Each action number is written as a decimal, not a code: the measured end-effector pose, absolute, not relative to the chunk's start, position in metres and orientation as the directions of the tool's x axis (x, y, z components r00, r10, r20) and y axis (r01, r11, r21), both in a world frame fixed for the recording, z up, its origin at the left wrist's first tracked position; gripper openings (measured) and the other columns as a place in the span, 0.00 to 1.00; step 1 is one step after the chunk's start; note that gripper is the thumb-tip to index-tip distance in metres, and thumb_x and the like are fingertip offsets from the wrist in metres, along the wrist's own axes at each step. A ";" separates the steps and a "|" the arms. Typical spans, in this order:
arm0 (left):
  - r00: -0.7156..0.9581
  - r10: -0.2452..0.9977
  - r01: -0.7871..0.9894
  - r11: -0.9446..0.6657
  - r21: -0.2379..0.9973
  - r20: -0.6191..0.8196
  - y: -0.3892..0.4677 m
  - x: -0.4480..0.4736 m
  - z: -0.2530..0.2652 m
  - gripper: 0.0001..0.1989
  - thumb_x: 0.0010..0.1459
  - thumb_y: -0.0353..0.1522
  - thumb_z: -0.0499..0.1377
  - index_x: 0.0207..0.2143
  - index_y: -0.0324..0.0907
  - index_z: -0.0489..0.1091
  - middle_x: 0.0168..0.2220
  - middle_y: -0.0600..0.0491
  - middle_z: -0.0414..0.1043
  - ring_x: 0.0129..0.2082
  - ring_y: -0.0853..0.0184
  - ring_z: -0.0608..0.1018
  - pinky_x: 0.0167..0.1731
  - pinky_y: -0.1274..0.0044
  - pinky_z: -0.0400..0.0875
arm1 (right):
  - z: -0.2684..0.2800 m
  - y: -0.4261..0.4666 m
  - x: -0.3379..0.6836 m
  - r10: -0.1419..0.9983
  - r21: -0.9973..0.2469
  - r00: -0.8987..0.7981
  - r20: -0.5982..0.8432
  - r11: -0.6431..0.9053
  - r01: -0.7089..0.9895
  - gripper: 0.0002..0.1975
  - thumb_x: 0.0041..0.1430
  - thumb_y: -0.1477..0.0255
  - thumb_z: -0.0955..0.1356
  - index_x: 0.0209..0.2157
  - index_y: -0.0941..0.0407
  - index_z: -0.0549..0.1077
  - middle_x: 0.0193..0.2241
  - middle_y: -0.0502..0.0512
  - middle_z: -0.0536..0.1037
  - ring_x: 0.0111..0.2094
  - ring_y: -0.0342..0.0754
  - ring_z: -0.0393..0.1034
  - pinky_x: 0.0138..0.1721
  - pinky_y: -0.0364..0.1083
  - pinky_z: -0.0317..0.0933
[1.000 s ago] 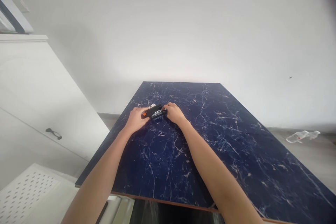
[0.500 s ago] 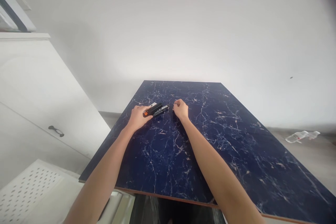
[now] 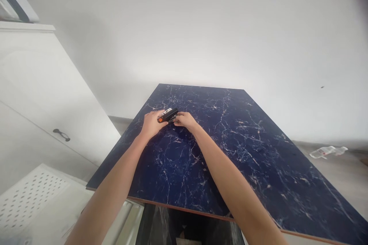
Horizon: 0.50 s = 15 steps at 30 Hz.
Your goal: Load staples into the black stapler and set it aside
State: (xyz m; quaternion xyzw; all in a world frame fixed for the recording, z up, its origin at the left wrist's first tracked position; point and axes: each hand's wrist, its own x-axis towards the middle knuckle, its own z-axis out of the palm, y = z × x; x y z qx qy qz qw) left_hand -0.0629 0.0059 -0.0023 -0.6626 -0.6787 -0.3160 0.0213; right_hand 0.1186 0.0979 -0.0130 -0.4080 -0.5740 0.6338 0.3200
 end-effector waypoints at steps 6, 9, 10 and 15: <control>-0.105 0.898 0.904 -0.092 0.417 0.428 0.006 -0.057 -0.002 0.20 0.53 0.35 0.68 0.50 0.48 0.77 0.45 0.49 0.80 0.47 0.54 0.79 0.51 0.65 0.70 | -0.006 0.088 0.129 0.784 -0.987 -0.602 -0.149 -0.155 0.042 0.23 0.48 0.85 0.69 0.49 0.62 0.74 0.30 0.55 0.82 0.33 0.48 0.80 0.42 0.47 0.77; -0.088 0.903 0.911 -0.098 0.400 0.420 0.006 -0.059 0.001 0.19 0.54 0.37 0.68 0.50 0.48 0.77 0.44 0.49 0.80 0.47 0.53 0.79 0.50 0.65 0.71 | -0.007 0.088 0.132 0.776 -0.989 -0.612 -0.150 -0.130 0.078 0.25 0.49 0.85 0.69 0.51 0.61 0.74 0.31 0.55 0.83 0.34 0.48 0.80 0.42 0.48 0.77; -0.076 0.902 0.911 -0.111 0.397 0.426 0.006 -0.062 0.002 0.19 0.55 0.38 0.68 0.50 0.48 0.77 0.45 0.49 0.80 0.49 0.53 0.78 0.51 0.65 0.71 | -0.008 0.090 0.132 0.786 -0.988 -0.600 -0.151 -0.114 0.100 0.25 0.50 0.84 0.69 0.52 0.61 0.73 0.31 0.55 0.83 0.34 0.48 0.80 0.41 0.48 0.77; -0.082 0.864 0.864 -0.187 0.467 0.497 0.005 -0.092 0.002 0.18 0.65 0.39 0.56 0.54 0.45 0.75 0.53 0.48 0.77 0.53 0.57 0.77 0.54 0.67 0.70 | -0.006 0.103 0.137 0.858 -0.949 -0.493 -0.143 0.022 0.314 0.10 0.51 0.82 0.70 0.36 0.59 0.79 0.23 0.53 0.81 0.26 0.48 0.79 0.38 0.46 0.75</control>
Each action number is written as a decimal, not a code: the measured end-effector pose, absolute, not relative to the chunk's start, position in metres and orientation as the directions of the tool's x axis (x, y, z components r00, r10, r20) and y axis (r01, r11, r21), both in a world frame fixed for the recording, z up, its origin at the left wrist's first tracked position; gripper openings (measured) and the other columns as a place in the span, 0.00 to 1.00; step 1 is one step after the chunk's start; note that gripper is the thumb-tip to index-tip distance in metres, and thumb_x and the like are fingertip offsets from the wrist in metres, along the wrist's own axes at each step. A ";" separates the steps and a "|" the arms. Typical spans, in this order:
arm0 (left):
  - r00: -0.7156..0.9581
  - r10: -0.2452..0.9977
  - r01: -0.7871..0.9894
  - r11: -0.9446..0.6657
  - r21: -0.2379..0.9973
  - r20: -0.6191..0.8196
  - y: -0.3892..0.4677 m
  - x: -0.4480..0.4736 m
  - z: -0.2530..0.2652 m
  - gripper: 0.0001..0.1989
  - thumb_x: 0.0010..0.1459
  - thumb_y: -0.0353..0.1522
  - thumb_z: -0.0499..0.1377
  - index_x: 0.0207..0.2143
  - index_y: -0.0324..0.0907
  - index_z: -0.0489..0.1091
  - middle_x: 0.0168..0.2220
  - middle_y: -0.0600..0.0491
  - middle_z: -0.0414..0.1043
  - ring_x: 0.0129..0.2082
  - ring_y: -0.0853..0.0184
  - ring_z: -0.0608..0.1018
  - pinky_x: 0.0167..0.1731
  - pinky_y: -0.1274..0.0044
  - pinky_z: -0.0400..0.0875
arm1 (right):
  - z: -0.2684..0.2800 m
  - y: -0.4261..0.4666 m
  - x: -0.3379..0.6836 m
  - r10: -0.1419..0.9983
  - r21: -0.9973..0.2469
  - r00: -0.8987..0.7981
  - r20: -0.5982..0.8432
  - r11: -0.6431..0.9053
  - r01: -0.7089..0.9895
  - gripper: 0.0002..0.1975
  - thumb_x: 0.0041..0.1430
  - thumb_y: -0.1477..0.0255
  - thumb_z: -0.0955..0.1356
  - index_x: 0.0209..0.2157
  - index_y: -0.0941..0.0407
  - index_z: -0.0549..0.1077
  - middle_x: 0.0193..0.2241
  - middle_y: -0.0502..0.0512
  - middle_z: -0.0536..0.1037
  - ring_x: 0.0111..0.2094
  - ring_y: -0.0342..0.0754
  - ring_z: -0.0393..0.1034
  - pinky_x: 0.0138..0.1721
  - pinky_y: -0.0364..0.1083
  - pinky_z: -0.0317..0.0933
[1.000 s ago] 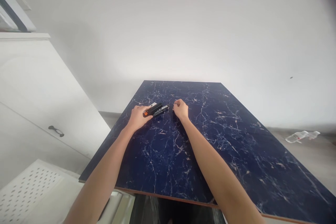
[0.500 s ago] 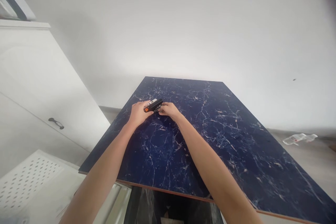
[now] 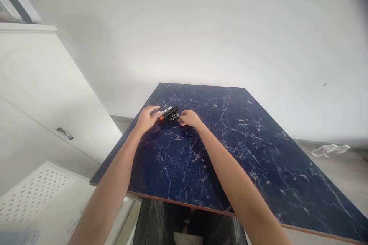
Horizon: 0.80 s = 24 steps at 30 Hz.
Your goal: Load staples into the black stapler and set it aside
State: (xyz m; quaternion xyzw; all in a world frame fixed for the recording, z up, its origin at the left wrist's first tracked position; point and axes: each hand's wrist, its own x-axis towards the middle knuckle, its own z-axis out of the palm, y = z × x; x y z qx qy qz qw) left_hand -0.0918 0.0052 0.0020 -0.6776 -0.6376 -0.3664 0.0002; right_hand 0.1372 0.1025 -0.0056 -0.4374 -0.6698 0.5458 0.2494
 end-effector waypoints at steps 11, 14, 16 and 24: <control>-0.235 0.765 0.878 -0.098 0.469 0.600 0.001 -0.099 0.006 0.16 0.60 0.36 0.61 0.50 0.45 0.75 0.46 0.49 0.78 0.44 0.59 0.79 0.45 0.71 0.72 | -0.009 0.086 0.108 0.840 -0.805 -0.543 -0.020 0.309 0.507 0.13 0.59 0.78 0.65 0.42 0.55 0.80 0.30 0.50 0.83 0.27 0.46 0.79 0.38 0.42 0.70; -0.131 0.704 0.929 -0.159 0.335 0.698 -0.006 -0.070 0.016 0.16 0.61 0.37 0.60 0.51 0.43 0.73 0.45 0.48 0.76 0.45 0.58 0.77 0.48 0.69 0.70 | -0.010 0.089 0.113 0.891 -0.730 -0.441 0.109 0.373 0.573 0.15 0.63 0.76 0.64 0.47 0.55 0.78 0.40 0.57 0.83 0.41 0.51 0.80 0.50 0.46 0.67; 0.018 0.756 0.958 -0.199 0.205 0.654 -0.008 -0.047 0.017 0.17 0.59 0.38 0.62 0.50 0.45 0.74 0.43 0.47 0.75 0.46 0.54 0.75 0.49 0.65 0.68 | -0.011 0.094 0.119 0.903 -0.680 -0.390 0.182 0.402 0.613 0.13 0.64 0.75 0.64 0.46 0.55 0.78 0.46 0.60 0.81 0.50 0.54 0.76 0.55 0.49 0.63; 0.177 0.865 0.978 -0.209 0.015 0.470 -0.009 -0.013 0.002 0.13 0.57 0.41 0.65 0.40 0.42 0.80 0.41 0.43 0.73 0.45 0.50 0.73 0.47 0.61 0.69 | -0.011 0.123 0.161 0.919 -0.645 -0.321 0.230 0.390 0.657 0.13 0.67 0.74 0.63 0.47 0.54 0.78 0.45 0.56 0.82 0.47 0.49 0.77 0.50 0.45 0.65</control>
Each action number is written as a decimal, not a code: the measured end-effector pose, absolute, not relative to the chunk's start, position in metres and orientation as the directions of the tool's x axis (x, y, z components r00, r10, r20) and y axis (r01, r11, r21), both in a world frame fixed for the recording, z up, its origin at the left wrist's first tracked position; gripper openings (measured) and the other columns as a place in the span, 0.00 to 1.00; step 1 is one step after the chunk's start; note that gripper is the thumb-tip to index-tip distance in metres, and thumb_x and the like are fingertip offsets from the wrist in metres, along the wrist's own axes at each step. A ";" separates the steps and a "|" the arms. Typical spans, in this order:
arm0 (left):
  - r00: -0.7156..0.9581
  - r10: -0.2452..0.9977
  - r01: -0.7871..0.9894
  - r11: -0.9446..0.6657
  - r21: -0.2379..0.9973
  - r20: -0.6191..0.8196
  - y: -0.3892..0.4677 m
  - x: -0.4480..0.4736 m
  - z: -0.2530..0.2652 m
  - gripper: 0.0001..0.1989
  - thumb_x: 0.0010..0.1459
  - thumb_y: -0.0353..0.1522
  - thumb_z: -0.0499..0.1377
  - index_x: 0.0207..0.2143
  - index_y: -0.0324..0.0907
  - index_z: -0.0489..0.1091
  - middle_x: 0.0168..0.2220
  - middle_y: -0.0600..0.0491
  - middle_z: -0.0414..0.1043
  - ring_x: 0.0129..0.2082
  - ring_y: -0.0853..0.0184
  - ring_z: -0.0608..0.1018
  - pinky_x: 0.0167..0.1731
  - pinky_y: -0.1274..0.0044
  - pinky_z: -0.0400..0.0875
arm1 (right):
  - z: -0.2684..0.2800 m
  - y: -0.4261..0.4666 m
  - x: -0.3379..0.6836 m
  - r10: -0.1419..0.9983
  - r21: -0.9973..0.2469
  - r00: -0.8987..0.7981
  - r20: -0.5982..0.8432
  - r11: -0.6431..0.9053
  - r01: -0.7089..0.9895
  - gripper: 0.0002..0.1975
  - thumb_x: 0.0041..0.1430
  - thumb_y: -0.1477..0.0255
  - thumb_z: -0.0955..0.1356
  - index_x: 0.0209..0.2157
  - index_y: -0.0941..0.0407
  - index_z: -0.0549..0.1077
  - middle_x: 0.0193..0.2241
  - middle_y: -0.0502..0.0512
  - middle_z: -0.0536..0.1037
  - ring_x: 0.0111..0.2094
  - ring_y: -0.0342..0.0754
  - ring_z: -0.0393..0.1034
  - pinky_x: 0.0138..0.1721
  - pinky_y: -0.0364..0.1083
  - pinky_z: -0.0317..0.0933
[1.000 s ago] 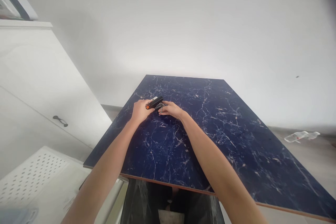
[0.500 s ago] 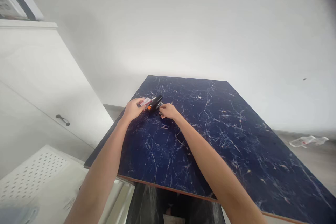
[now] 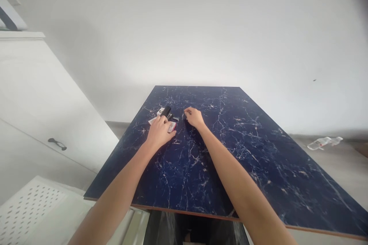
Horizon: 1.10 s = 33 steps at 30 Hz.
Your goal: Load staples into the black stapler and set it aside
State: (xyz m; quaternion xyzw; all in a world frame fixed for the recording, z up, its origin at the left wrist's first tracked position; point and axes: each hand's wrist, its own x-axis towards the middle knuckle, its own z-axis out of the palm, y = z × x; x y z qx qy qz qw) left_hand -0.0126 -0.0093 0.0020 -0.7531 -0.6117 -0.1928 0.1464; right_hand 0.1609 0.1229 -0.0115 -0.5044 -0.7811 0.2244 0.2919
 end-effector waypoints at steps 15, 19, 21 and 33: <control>0.430 0.820 0.793 -0.543 0.277 0.379 -0.042 0.067 0.011 0.21 0.70 0.38 0.50 0.24 0.42 0.69 0.15 0.57 0.62 0.16 0.71 0.65 0.22 0.76 0.54 | 0.006 0.042 0.334 0.788 -0.416 -0.596 0.157 0.600 0.684 0.11 0.64 0.68 0.63 0.39 0.53 0.78 0.18 0.46 0.71 0.21 0.45 0.65 0.29 0.44 0.56; 0.551 0.773 0.756 -0.622 0.205 0.315 -0.032 0.097 0.007 0.18 0.67 0.38 0.53 0.24 0.43 0.70 0.18 0.55 0.67 0.19 0.68 0.70 0.24 0.76 0.55 | 0.013 0.035 0.334 0.789 -0.410 -0.595 0.152 0.598 0.688 0.09 0.64 0.67 0.64 0.35 0.53 0.77 0.20 0.47 0.73 0.23 0.46 0.66 0.28 0.44 0.54; 0.555 0.777 0.769 -0.616 0.173 0.297 -0.025 0.108 0.002 0.16 0.66 0.38 0.54 0.26 0.43 0.72 0.20 0.54 0.71 0.21 0.66 0.72 0.24 0.76 0.55 | 0.013 0.033 0.330 0.759 -0.406 -0.630 0.164 0.634 0.658 0.07 0.62 0.68 0.66 0.36 0.53 0.77 0.27 0.50 0.78 0.28 0.47 0.70 0.31 0.44 0.57; 0.396 0.855 0.833 -0.488 0.260 0.336 -0.008 0.085 -0.025 0.18 0.55 0.29 0.53 0.14 0.43 0.55 0.13 0.57 0.58 0.16 0.70 0.59 0.24 0.74 0.49 | -0.002 0.035 0.320 0.730 -0.385 -0.592 0.342 0.683 0.621 0.17 0.46 0.82 0.62 0.20 0.54 0.45 0.18 0.44 0.50 0.23 0.42 0.41 0.26 0.45 0.42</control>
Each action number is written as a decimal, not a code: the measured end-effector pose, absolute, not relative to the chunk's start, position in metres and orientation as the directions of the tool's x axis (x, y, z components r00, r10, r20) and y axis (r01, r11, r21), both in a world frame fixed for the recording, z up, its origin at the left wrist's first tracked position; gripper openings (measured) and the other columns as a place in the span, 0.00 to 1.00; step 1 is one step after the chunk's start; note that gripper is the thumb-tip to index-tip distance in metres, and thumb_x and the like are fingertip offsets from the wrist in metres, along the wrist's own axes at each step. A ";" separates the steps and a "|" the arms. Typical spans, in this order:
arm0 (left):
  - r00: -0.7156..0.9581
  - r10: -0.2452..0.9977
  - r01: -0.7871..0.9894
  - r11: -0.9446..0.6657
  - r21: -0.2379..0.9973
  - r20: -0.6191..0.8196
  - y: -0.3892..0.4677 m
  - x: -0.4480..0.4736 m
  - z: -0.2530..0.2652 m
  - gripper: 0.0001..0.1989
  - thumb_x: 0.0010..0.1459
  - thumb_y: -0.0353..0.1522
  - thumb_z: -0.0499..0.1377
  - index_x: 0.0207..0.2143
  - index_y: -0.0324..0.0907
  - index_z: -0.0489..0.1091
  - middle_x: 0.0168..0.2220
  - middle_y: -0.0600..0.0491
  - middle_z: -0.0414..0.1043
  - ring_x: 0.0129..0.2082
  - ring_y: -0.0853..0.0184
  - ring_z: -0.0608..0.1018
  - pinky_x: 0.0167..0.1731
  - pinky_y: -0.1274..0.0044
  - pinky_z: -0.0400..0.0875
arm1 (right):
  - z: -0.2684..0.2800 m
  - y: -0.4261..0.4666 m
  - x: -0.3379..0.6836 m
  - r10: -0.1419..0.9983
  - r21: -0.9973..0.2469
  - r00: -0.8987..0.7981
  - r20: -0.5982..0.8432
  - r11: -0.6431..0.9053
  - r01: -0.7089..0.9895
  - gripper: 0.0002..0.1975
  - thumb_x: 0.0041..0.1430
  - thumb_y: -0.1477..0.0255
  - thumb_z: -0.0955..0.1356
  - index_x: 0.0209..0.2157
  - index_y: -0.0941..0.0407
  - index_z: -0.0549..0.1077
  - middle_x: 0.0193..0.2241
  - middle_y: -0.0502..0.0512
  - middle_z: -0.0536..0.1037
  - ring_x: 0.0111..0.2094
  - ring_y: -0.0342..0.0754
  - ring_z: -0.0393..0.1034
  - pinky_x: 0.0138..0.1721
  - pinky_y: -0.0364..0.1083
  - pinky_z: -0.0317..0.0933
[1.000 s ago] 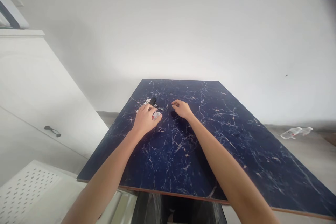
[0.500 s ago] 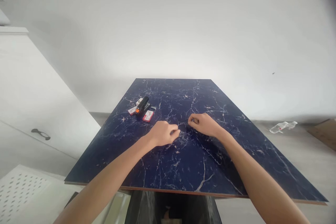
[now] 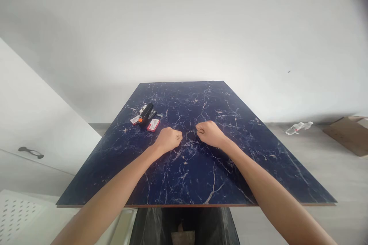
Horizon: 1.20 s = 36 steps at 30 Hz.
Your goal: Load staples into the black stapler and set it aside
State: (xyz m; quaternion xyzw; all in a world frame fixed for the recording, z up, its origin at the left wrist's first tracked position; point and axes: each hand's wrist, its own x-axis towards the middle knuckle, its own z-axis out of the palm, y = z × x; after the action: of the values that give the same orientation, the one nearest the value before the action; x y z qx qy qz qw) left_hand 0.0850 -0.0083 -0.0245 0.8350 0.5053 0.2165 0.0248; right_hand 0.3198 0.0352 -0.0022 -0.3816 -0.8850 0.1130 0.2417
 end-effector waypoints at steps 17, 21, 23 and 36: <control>0.456 0.826 0.775 -0.552 0.309 0.332 -0.004 0.085 -0.022 0.21 0.61 0.31 0.54 0.15 0.43 0.56 0.14 0.58 0.57 0.15 0.70 0.59 0.23 0.74 0.49 | -0.033 0.036 0.319 0.642 -0.226 -0.713 0.281 0.766 0.601 0.13 0.52 0.83 0.61 0.18 0.55 0.58 0.18 0.46 0.61 0.22 0.41 0.52 0.28 0.44 0.46; 0.441 0.834 0.786 -0.538 0.306 0.332 -0.011 0.089 -0.014 0.15 0.66 0.40 0.56 0.27 0.44 0.71 0.26 0.54 0.73 0.27 0.65 0.74 0.30 0.74 0.63 | -0.021 0.035 0.319 0.689 -0.257 -0.655 0.309 0.724 0.640 0.12 0.65 0.71 0.65 0.25 0.54 0.69 0.24 0.49 0.71 0.26 0.44 0.62 0.32 0.44 0.54; 0.475 0.815 0.771 -0.567 0.290 0.331 -0.012 0.090 -0.011 0.14 0.66 0.43 0.56 0.46 0.45 0.75 0.45 0.48 0.78 0.46 0.58 0.77 0.45 0.68 0.69 | -0.016 0.033 0.322 0.699 -0.284 -0.640 0.320 0.715 0.639 0.11 0.66 0.62 0.66 0.38 0.54 0.75 0.35 0.55 0.77 0.36 0.49 0.70 0.41 0.46 0.60; 0.560 0.822 0.776 -0.565 0.280 0.108 -0.007 0.083 -0.026 0.32 0.70 0.52 0.47 0.71 0.53 0.52 0.74 0.51 0.42 0.73 0.52 0.48 0.70 0.57 0.44 | -0.020 0.033 0.331 0.740 -0.356 -0.672 0.010 0.631 0.689 0.43 0.64 0.41 0.58 0.72 0.49 0.51 0.73 0.58 0.43 0.73 0.63 0.34 0.70 0.64 0.34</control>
State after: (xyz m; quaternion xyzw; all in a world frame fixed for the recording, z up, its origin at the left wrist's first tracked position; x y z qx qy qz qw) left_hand 0.0831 -0.0068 -0.0264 0.8774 0.4552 0.1139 0.1003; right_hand 0.3308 0.0330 -0.0198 -0.3973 -0.8996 0.1637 0.0779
